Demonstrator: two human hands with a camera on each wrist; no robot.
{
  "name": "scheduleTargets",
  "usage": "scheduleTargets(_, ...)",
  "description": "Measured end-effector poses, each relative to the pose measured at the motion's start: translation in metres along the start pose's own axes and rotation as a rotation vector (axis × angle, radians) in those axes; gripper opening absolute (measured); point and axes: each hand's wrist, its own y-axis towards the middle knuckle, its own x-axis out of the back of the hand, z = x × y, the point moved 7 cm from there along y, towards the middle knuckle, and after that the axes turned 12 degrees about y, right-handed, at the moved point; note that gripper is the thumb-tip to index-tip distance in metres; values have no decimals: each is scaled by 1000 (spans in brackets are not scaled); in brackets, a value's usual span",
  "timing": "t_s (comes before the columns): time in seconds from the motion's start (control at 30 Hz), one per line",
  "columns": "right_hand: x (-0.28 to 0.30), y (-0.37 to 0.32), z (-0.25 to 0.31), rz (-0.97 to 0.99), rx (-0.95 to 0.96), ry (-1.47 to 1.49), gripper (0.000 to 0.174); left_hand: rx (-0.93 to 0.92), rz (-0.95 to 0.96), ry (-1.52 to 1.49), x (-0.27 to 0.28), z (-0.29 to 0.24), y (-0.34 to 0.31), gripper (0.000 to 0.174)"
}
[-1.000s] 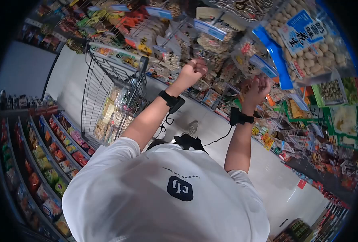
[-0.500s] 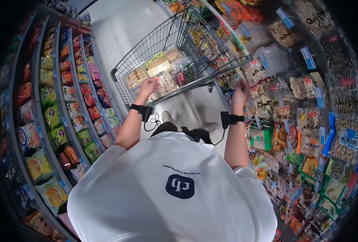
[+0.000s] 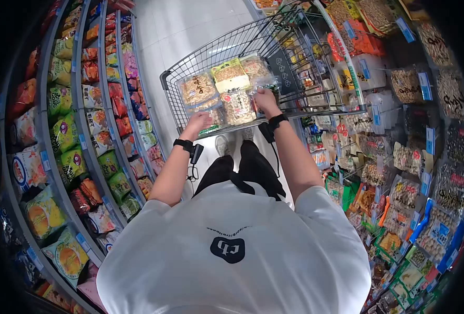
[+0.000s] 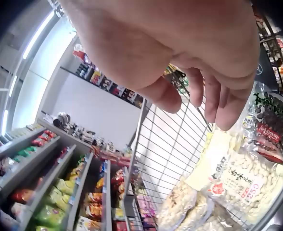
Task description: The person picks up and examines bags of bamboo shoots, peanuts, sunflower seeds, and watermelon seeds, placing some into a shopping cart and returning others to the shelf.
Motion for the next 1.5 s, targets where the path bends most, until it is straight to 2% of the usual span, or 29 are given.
scheduleTargets(0.03,-5,22,-10,9,-10,-7,25,8,47,31,-8,3,10,29)
scheduleTargets(0.1,-20,58,-38,192,-88,-301,16,65,53,39,-18,17,43,25)
scheduleTargets(0.17,-29,65,-46,254,-159,-21,16,51,103,57,-39,42,84,20)
scheduleTargets(0.23,-19,93,-83,-9,-362,176,14,68,10,152,-60,22,89,16)
scheduleTargets(0.27,-16,107,-95,-9,-385,169,14,36,0,217,-68,45,124,17)
scheduleTargets(0.3,-15,116,-112,101,-490,-27,12,41,43,174,-77,44,133,22)
scheduleTargets(0.33,-11,124,-132,210,-588,-221,11,132,-45,227,-79,46,140,25)
scheduleTargets(0.37,-10,130,-150,207,-603,-224,11,219,-135,276,-80,47,145,29)
scheduleTargets(0.43,-17,158,-171,214,-275,-565,21,252,-122,132,-88,50,158,30)
scheduleTargets(0.47,-16,161,-185,230,-342,-600,35,288,-112,-4,-93,58,159,32)
scheduleTargets(0.57,-8,187,-252,268,-326,-528,42,327,-60,-197,-101,51,155,34)
scheduleTargets(0.6,-16,164,-220,295,-349,-482,44,310,-77,-154,-99,48,154,36)
scheduleTargets(0.63,-16,162,-220,297,-356,-480,44,317,-76,-152,-100,55,159,36)
scheduleTargets(0.73,-17,154,-204,351,-348,-485,59,278,-62,-98,-100,64,168,42)
scheduleTargets(0.8,-20,131,-174,358,-468,-308,39,354,-28,-94,-99,55,159,42)
scheduleTargets(0.87,-17,120,-150,393,-478,-212,37,463,51,-60,-97,52,151,40)
scheduleTargets(0.9,-20,113,-132,426,-487,-116,35,455,46,-57,-93,42,145,40)
scheduleTargets(0.97,-20,90,-74,355,-466,-341,38,262,59,-7,-86,2,122,39)
scheduleTargets(1.03,-18,98,-78,349,-305,-166,48,206,19,-45,-78,-22,108,42)
scheduleTargets(1.1,-14,94,-55,311,-203,-126,49,126,123,-20,-72,-48,101,46)
scheduleTargets(1.13,-14,89,-34,275,-121,-94,50,109,38,24,-64,-60,93,47)
scheduleTargets(1.17,-16,82,-17,266,-98,-85,50,87,40,38,-60,-72,84,47)
scheduleTargets(1.23,-15,72,22,190,39,41,63,-130,-65,-101,-46,-112,65,49)
scheduleTargets(1.27,-16,65,43,204,169,29,60,-197,-62,-176,-45,-130,51,44)
scheduleTargets(1.3,-16,52,62,186,197,32,60,-225,-45,-168,-45,-143,40,44)
scheduleTargets(1.37,-24,5,115,221,278,148,55,-458,-31,-168,-39,-179,13,40)
scheduleTargets(1.4,-27,-25,144,200,347,98,43,-497,-65,-115,-38,-200,-12,36)
scheduleTargets(1.43,-25,-43,159,179,375,112,43,-525,-46,-97,-40,-212,-25,36)
scheduleTargets(1.5,-14,-80,182,121,471,295,34,-720,-204,-25,-35,-237,-57,34)
